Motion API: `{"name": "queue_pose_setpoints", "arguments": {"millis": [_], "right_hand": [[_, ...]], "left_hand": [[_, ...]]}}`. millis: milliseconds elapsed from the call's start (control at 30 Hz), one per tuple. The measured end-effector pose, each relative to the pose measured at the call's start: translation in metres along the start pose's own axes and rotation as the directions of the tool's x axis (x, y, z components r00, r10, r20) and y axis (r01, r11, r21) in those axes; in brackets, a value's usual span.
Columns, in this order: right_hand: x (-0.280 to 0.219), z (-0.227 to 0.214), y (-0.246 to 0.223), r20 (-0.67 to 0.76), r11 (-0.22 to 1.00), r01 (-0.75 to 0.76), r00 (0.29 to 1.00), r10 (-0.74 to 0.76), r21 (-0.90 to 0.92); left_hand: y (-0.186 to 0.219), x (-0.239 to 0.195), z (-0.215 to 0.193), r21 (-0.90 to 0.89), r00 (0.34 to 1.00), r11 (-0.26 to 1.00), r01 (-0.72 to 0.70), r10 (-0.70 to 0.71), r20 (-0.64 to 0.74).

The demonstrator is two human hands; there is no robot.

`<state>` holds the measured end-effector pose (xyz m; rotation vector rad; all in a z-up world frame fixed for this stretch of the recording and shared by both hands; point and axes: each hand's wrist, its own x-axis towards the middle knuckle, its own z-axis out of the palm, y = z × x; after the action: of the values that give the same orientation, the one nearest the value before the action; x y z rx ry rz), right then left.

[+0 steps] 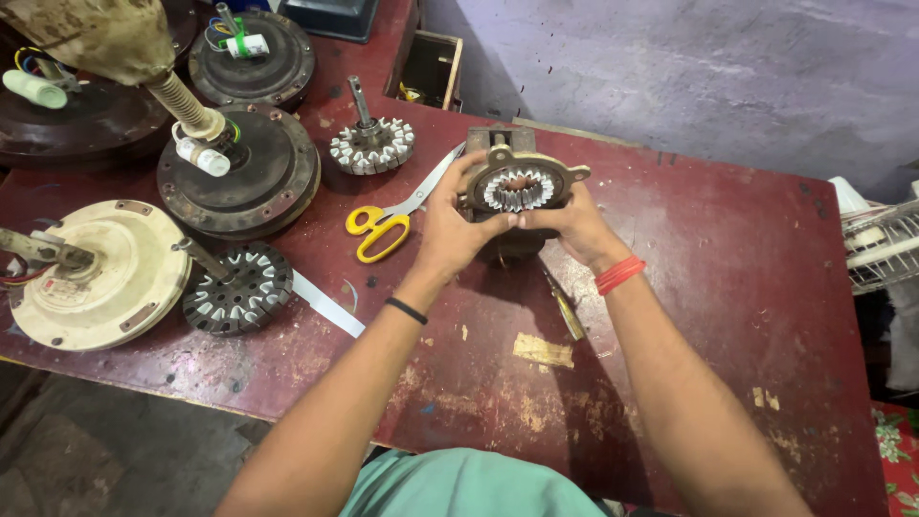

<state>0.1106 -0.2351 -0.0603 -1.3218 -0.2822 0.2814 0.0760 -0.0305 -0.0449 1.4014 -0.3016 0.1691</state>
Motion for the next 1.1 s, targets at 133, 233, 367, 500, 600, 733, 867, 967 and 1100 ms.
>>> {"name": "queue_pose_setpoints", "arguments": {"millis": [133,233,367,500,600,733,867,967,1100], "right_hand": [[-0.005,0.003,0.009,-0.025,0.997,0.069,0.997,-0.069,-0.023],[-0.007,0.008,0.017,-0.079,0.992,0.126,0.989,-0.127,-0.015],[-0.006,0.014,0.020,-0.137,0.990,0.139,0.982,-0.134,0.032],[-0.010,0.015,0.016,-0.121,0.988,0.152,0.982,-0.147,0.034],[-0.013,0.019,0.015,-0.139,0.981,0.193,0.971,-0.194,-0.023],[-0.018,0.029,0.016,-0.245,0.960,0.192,0.939,-0.241,-0.205],[-0.019,0.037,0.013,-0.307,0.925,0.162,0.911,-0.274,-0.343],[-0.019,0.039,0.003,-0.157,0.819,0.309,0.890,-0.428,-0.483],[-0.017,0.046,-0.011,-0.168,0.866,0.284,0.910,-0.378,-0.411]], "left_hand": [[-0.014,0.006,-0.004,-0.004,0.997,0.997,0.072,-0.072,0.005],[-0.021,0.004,-0.006,-0.039,0.998,0.998,0.050,-0.049,0.032],[-0.027,0.005,-0.005,-0.109,0.998,0.993,0.046,-0.042,0.040],[-0.026,0.007,-0.004,-0.138,0.997,0.989,0.054,-0.047,0.057],[-0.023,0.007,-0.003,-0.099,0.996,0.992,0.080,-0.076,0.039],[-0.019,0.007,-0.002,-0.124,0.998,0.991,0.055,-0.051,0.035],[-0.015,0.007,-0.001,-0.046,0.998,0.997,0.055,-0.054,0.026],[-0.010,0.006,0.001,0.030,0.999,0.998,0.050,-0.050,-0.008],[-0.007,0.006,0.002,0.106,0.999,0.993,0.046,-0.043,-0.033]]}}
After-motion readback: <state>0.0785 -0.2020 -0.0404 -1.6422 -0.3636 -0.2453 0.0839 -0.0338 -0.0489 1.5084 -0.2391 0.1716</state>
